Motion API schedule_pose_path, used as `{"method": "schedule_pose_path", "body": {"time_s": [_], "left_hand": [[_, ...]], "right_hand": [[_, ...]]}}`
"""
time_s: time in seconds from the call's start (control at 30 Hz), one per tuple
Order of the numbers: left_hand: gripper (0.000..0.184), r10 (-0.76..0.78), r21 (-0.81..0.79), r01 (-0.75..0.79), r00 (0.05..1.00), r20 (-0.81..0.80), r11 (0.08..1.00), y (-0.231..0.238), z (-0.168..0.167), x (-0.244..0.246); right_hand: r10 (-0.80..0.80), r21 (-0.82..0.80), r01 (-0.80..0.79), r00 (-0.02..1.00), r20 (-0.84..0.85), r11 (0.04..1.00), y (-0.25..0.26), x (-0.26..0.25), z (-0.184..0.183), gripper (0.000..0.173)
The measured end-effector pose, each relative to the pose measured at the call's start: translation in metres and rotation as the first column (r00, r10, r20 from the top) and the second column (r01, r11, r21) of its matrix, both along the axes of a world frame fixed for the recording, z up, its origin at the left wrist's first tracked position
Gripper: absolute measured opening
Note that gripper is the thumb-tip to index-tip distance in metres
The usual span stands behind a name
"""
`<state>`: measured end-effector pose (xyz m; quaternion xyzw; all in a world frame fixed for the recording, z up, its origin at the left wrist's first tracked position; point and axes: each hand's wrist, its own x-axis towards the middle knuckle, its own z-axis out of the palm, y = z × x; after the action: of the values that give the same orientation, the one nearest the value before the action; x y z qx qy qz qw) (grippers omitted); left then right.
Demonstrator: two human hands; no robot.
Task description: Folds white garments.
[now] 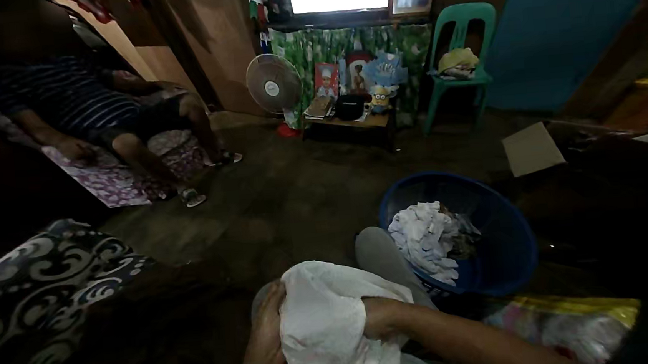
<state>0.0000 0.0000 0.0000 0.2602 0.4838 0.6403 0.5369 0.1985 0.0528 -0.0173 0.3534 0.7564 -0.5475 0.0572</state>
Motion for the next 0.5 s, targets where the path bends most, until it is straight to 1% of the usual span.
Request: {"method": "schedule_pose_path", "body": {"time_s": [0.03, 0.07, 0.1, 0.13, 0.17, 0.2, 0.23, 0.27, 0.3, 0.33, 0.37, 0.4, 0.43, 0.47, 0.5], "left_hand": [[0.03, -0.007, -0.117, -0.003, 0.996, -0.088, 0.993, 0.004, -0.016, -0.004], [0.03, -0.056, -0.205, 0.019, 0.983, -0.177, 0.979, 0.006, -0.03, -0.006], [0.029, -0.111, -0.267, 0.038, 0.958, -0.264, 0.963, 0.005, -0.042, -0.007], [0.03, -0.136, -0.301, 0.032, 0.934, -0.33, 0.953, 0.005, -0.051, -0.008], [0.032, -0.119, -0.307, -0.001, 0.922, -0.37, 0.952, 0.004, -0.058, -0.01], [0.033, -0.062, -0.299, -0.055, 0.927, -0.369, 0.953, 0.004, -0.067, -0.017], [0.034, 0.028, -0.272, -0.122, 0.945, -0.325, 0.955, 0.007, -0.078, -0.03], [0.031, 0.124, -0.231, -0.186, 0.958, -0.259, 0.955, 0.01, -0.083, -0.044], [0.026, 0.221, -0.179, -0.25, 0.961, -0.167, 0.951, 0.013, -0.083, -0.059], [0.02, 0.304, -0.13, -0.313, 0.949, -0.086, 0.941, 0.017, -0.075, -0.073], [0.018, 0.335, -0.076, -0.336, 0.942, -0.026, 0.939, 0.018, -0.063, -0.083], [0.017, 0.329, -0.023, -0.329, 0.944, -0.037, 0.944, 0.016, -0.046, -0.088], [0.019, 0.299, 0.021, -0.298, 0.947, -0.115, 0.954, 0.013, -0.025, -0.085], [0.021, 0.233, 0.039, -0.231, 0.936, -0.264, 0.972, 0.009, -0.001, -0.075], [0.022, 0.107, 0.026, -0.106, 0.888, -0.447, 0.994, 0.003, 0.02, -0.061]], "right_hand": [[-0.082, -0.041, 0.078, 0.989, -0.119, 0.996, -0.002, 0.004, 0.013, 0.029], [-0.206, -0.146, 0.17, 0.938, -0.279, 0.975, -0.006, 0.01, 0.03, 0.022], [-0.333, -0.299, 0.213, 0.831, -0.445, 0.93, -0.011, 0.015, 0.052, 0.017], [-0.415, -0.43, 0.172, 0.708, -0.571, 0.886, -0.014, 0.022, 0.075, 0.018], [-0.424, -0.458, 0.107, 0.603, -0.676, 0.883, -0.016, 0.031, 0.095, 0.021], [-0.362, -0.377, 0.08, 0.519, -0.774, 0.923, -0.016, 0.043, 0.112, 0.022], [-0.238, -0.223, 0.088, 0.46, -0.856, 0.971, -0.014, 0.057, 0.124, 0.019], [-0.094, -0.039, 0.134, 0.44, -0.893, 0.99, -0.011, 0.07, 0.133, 0.014], [0.048, 0.141, 0.171, 0.454, -0.89, 0.975, -0.006, 0.081, 0.139, 0.009], [0.168, 0.293, 0.19, 0.488, -0.856, 0.937, -0.002, 0.089, 0.141, 0.009], [0.265, 0.418, 0.18, 0.54, -0.799, 0.891, 0.002, 0.093, 0.14, 0.013], [0.345, 0.518, 0.143, 0.596, -0.725, 0.843, 0.005, 0.091, 0.136, 0.018], [0.405, 0.6, 0.089, 0.659, -0.634, 0.795, 0.007, 0.083, 0.13, 0.02], [0.441, 0.674, 0.03, 0.733, -0.517, 0.738, 0.008, 0.073, 0.122, 0.021], [0.433, 0.727, -0.012, 0.81, -0.396, 0.687, 0.009, 0.062, 0.114, 0.023]]}}
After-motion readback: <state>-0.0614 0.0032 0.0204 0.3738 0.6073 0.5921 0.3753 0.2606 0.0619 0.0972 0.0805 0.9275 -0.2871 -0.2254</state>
